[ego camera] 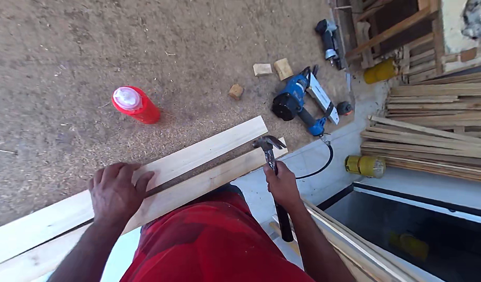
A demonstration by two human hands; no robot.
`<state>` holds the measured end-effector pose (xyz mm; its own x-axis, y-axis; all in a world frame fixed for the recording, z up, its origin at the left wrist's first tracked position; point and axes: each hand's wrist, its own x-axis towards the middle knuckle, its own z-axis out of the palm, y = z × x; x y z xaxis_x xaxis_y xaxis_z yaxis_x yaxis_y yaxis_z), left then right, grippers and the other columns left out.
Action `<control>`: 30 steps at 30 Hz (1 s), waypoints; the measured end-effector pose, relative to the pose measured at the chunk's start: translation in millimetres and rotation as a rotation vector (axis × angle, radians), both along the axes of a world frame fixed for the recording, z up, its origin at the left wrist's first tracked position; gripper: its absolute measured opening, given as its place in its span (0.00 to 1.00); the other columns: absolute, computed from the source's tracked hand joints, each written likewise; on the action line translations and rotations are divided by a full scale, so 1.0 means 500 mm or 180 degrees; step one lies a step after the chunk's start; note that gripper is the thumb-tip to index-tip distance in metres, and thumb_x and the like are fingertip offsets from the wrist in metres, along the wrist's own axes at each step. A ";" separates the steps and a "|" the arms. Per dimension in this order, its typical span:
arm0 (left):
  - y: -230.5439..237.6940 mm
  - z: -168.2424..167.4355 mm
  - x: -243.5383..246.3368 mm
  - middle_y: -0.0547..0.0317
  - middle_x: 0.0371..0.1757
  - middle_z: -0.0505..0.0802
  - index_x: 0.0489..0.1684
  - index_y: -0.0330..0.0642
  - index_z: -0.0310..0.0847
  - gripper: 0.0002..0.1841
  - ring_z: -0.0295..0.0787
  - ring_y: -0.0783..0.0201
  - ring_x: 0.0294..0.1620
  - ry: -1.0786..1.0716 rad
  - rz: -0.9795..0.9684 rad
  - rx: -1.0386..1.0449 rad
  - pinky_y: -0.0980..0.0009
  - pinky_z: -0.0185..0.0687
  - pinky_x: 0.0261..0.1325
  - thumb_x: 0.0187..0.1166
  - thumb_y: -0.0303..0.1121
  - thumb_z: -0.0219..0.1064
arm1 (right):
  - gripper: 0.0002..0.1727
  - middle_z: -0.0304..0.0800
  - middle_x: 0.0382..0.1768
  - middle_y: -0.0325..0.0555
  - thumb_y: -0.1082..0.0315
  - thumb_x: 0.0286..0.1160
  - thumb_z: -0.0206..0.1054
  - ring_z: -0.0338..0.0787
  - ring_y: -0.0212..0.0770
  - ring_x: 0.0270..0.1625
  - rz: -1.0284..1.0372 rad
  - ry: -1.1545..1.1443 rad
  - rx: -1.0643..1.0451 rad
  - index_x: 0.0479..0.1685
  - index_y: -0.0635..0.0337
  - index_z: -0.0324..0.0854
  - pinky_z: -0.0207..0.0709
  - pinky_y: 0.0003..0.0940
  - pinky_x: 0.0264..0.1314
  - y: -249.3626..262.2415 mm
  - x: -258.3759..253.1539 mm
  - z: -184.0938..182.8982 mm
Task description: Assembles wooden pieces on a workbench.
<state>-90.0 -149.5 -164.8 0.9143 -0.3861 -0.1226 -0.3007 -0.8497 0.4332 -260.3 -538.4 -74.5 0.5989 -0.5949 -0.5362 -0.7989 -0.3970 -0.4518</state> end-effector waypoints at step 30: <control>-0.119 -0.075 -0.027 0.35 0.48 0.91 0.47 0.38 0.84 0.45 0.86 0.31 0.58 -0.0460 0.0685 0.0659 0.32 0.72 0.60 0.79 0.74 0.34 | 0.22 0.84 0.25 0.46 0.45 0.93 0.51 0.84 0.45 0.19 0.1499 0.1235 0.0067 0.53 0.53 0.81 0.83 0.47 0.23 -0.181 0.241 0.152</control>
